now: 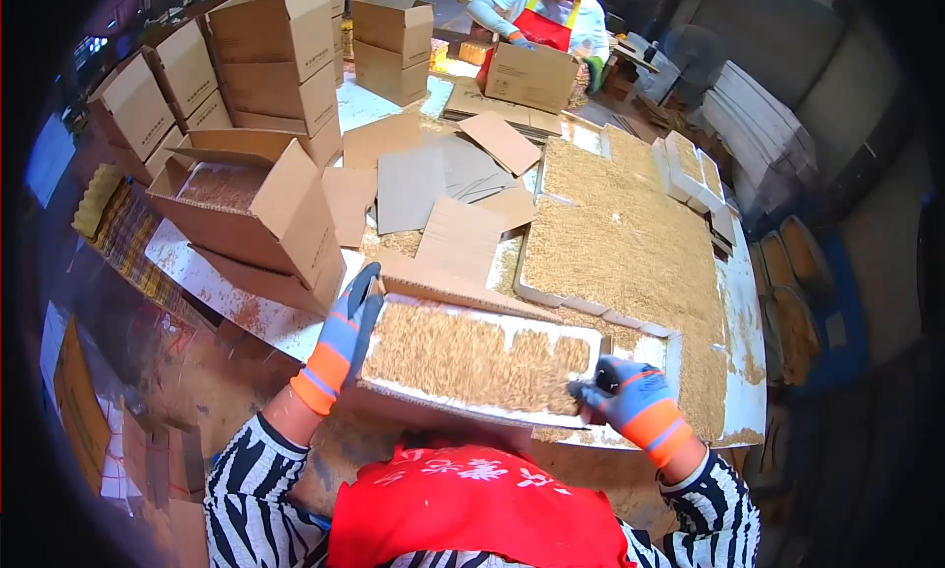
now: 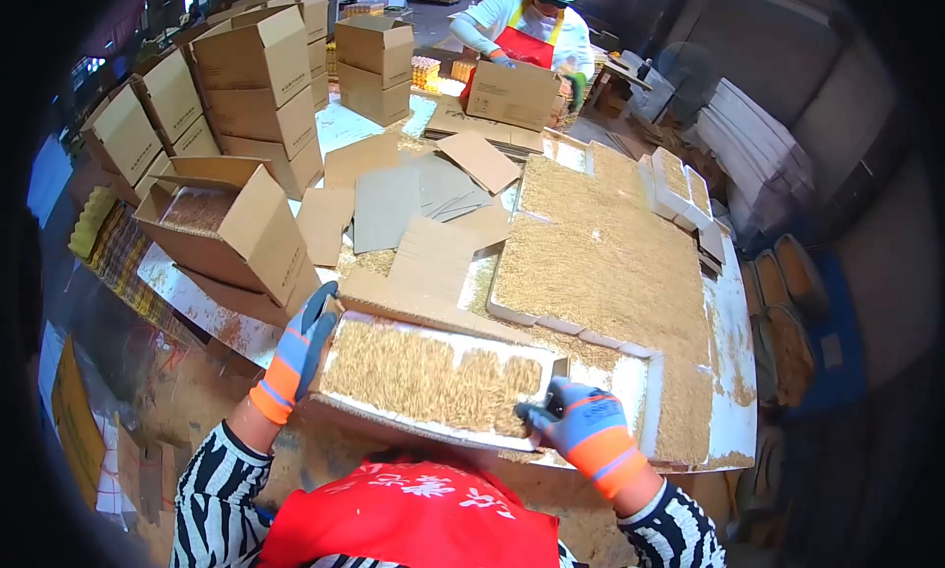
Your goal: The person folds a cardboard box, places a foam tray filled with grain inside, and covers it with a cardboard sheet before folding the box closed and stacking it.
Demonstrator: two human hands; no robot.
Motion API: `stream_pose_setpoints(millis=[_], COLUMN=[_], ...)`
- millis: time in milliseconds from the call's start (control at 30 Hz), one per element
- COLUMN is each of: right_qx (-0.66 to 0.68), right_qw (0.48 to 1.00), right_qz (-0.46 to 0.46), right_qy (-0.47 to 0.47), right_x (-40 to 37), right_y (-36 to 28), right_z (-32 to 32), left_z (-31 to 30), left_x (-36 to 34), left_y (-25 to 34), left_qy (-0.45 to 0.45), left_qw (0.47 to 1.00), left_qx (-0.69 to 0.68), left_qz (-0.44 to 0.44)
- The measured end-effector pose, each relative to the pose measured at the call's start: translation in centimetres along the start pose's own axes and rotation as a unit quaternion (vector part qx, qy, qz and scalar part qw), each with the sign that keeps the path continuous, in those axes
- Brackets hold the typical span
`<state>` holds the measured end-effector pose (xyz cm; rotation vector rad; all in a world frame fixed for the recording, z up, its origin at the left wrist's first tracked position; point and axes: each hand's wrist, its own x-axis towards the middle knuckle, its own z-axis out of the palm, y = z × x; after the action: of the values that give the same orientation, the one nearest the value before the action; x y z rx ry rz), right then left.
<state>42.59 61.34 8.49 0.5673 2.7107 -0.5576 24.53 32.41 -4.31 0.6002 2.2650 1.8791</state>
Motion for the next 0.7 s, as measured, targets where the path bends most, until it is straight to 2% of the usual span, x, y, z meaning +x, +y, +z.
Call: stream_pose_setpoints(millis=[33, 67, 100, 133, 200, 233, 267, 333, 367, 400, 467, 500, 533, 567, 600, 633, 667, 700], right_qx=[-0.075, -0.150, -0.200, -0.181, -0.146, 0.121, 0.305, 0.409, 0.409, 0.458, 0.457, 0.450, 0.404, 0.398, 0.330, 0.254, 0.384, 0.502], right_qw=[0.996, 0.984, 0.977, 0.979, 0.979, 0.984, 0.946, 0.909, 0.908, 0.881, 0.876, 0.883, 0.911, 0.911, 0.941, 0.960, 0.921, 0.863], right_qz=[-0.047, -0.094, -0.072, -0.092, -0.140, -0.120, -0.088, -0.069, -0.070, -0.078, -0.045, -0.022, -0.036, -0.077, -0.080, -0.068, -0.061, -0.037], right_qy=[0.003, 0.003, -0.021, -0.014, -0.009, -0.051, -0.061, -0.045, -0.058, -0.091, -0.150, -0.130, -0.078, -0.075, 0.012, 0.098, 0.032, -0.030], right_x=[0.7, 1.6, 1.8, 2.3, 3.8, 4.3, 6.1, 11.6, 15.0, 18.7, 28.0, 31.6, 34.4, 39.7, 45.7, 51.3, 48.3, 43.7], right_y=[0.9, 1.9, 0.6, 0.6, 1.0, 0.4, 1.5, 3.1, 3.8, 5.1, 7.5, 7.4, 6.6, 7.8, 9.1, 10.1, 7.4, 3.6], right_z=[0.8, 1.6, 0.9, 0.2, -1.3, -3.6, -4.4, -5.3, -4.5, -2.5, 4.2, 8.3, 11.7, 16.3, 22.9, 29.0, 26.7, 23.0], left_z=[0.2, 0.2, 0.1, 0.1, 0.3, 0.4, 0.5, 0.7, 0.6, 0.8, 1.0, 1.5, 1.6, 1.5, 1.8, 3.2, 3.6, 4.6], left_x=[-0.3, -0.3, -0.3, -0.4, -0.2, -0.3, -0.4, -0.2, -0.1, 0.0, 0.3, 0.8, 1.0, 1.0, 0.8, 0.8, 1.1, 0.9], left_y=[0.0, 0.9, 1.9, 2.7, 4.0, 4.0, 3.8, 3.2, 2.7, 2.9, 4.2, 6.3, 7.2, 7.9, 8.2, 8.2, 9.3, 8.9], left_qy=[0.007, 0.015, 0.015, 0.017, 0.028, 0.030, 0.033, 0.045, 0.049, 0.066, 0.103, 0.128, 0.075, 0.017, -0.044, -0.022, -0.108, -0.149], left_qw=[0.998, 0.976, 0.955, 0.927, 0.913, 0.907, 0.916, 0.931, 0.939, 0.925, 0.887, 0.843, 0.838, 0.830, 0.821, 0.835, 0.843, 0.862], left_qx=[0.054, 0.179, 0.261, 0.341, 0.375, 0.392, 0.379, 0.352, 0.329, 0.365, 0.443, 0.509, 0.517, 0.521, 0.520, 0.494, 0.494, 0.459], left_qz=[0.028, 0.119, 0.139, 0.155, 0.156, 0.152, 0.130, 0.089, 0.087, 0.084, 0.077, 0.120, 0.160, 0.197, 0.232, 0.242, 0.182, 0.154])
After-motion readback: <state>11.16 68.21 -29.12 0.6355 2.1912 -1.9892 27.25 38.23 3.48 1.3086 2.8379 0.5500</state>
